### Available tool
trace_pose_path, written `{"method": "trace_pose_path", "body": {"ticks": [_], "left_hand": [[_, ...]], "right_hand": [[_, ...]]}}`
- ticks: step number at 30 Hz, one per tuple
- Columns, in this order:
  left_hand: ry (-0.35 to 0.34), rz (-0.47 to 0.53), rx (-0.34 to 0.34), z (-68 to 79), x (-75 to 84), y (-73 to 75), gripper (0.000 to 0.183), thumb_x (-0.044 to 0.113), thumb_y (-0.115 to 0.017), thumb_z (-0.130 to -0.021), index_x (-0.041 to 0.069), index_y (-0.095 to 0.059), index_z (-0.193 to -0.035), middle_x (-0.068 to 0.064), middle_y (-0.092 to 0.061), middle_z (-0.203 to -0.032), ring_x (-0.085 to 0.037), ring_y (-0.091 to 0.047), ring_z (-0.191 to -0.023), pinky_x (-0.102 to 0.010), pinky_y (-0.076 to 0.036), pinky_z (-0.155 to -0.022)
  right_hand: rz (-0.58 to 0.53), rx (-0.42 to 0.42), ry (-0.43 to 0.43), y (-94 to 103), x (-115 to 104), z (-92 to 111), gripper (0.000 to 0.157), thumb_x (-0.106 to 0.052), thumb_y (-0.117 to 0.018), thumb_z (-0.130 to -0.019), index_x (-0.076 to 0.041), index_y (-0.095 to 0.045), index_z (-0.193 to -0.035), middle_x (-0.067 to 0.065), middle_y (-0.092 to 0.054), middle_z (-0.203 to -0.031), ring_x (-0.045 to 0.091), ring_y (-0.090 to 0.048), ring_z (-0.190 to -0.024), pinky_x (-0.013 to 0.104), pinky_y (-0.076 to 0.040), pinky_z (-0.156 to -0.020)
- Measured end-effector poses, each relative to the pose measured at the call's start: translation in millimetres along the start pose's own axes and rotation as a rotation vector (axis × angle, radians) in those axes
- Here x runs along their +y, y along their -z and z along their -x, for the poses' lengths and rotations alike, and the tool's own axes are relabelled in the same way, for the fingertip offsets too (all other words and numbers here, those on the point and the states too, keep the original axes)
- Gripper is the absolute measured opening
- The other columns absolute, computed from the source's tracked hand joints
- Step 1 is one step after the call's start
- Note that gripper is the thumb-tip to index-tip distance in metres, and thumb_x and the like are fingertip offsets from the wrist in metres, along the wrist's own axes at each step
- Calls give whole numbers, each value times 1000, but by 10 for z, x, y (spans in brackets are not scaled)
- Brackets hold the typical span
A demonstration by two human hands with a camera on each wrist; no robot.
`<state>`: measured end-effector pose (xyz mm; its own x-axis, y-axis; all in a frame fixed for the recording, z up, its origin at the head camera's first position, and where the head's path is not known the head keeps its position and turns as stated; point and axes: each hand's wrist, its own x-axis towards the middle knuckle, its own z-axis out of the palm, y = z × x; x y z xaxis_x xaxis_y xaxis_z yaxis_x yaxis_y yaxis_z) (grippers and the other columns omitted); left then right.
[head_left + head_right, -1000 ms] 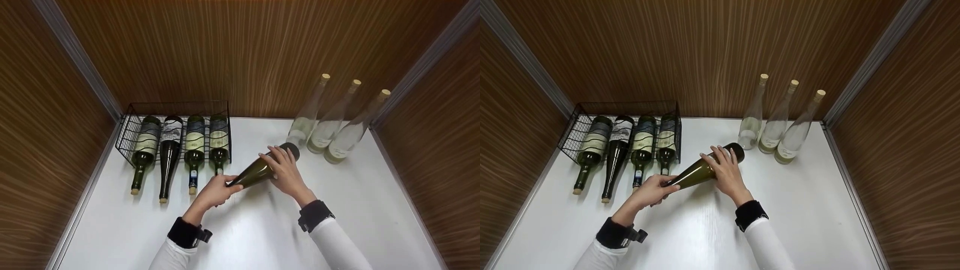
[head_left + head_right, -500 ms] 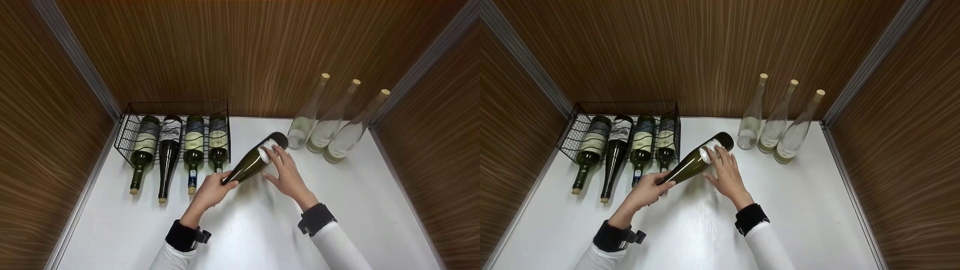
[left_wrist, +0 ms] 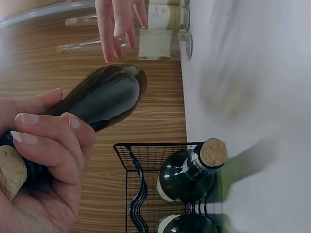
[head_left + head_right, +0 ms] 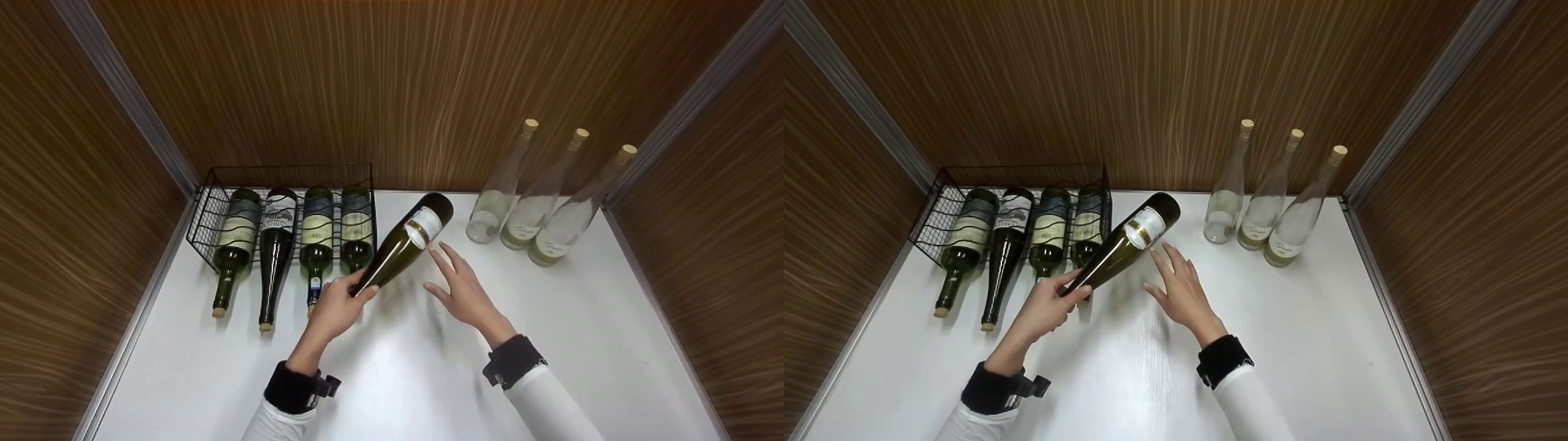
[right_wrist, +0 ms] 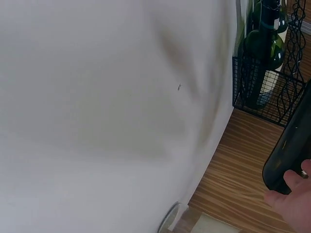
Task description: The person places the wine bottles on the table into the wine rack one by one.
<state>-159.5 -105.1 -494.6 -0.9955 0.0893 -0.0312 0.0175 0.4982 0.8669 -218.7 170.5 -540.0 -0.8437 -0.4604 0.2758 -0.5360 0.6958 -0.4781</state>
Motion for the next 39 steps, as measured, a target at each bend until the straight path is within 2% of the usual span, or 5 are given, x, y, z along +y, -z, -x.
{"method": "trace_pose_path", "body": {"ticks": [7, 12, 19, 32, 39], "left_hand": [[47, 83, 31, 17, -39, 87, 62, 40, -65, -95, 5, -48, -144, -13, -72, -101, -15, -69, -72, -36, -52, -64], [25, 136, 49, 31, -37, 138, 58, 35, -66, -96, 8, -50, -144, -10, -72, -87, -14, -69, -68, -33, -50, -57], [13, 135, 107, 73, 5, 224, 54, 33, -67, -95, 8, -54, -141, -2, -64, -66, -14, -52, -50, -29, -39, -46], [107, 215, 269, 106, -100, 519, 56, 33, -66, -96, 10, -50, -145, -8, -62, -71, -16, -50, -49, -28, -44, -41], [170, 265, 269, 149, -219, 670, 61, 37, -63, -97, 9, -44, -148, -7, -55, -60, -12, -40, -38, -26, -36, -37]], "right_hand": [[-89, -78, -48, -25, -58, 11, 64, -40, -51, -102, -13, -28, -156, 14, -17, -161, 35, -18, -145, 54, -18, -114], [-137, -115, -57, -58, -131, -6, 64, -43, -47, -103, -13, -27, -156, 15, -17, -161, 35, -16, -146, 55, -18, -114], [-141, -134, -40, -120, -220, -57, 65, -46, -46, -103, -17, -25, -157, 12, -16, -161, 33, -16, -146, 52, -18, -115], [-163, -155, -19, -177, -302, -89, 65, -45, -44, -103, -17, -23, -158, 13, -16, -161, 32, -16, -146, 53, -14, -116], [-160, -172, 8, -224, -402, -136, 66, -45, -44, -104, -17, -20, -158, 14, -16, -161, 33, -17, -146, 53, -15, -116]]}}
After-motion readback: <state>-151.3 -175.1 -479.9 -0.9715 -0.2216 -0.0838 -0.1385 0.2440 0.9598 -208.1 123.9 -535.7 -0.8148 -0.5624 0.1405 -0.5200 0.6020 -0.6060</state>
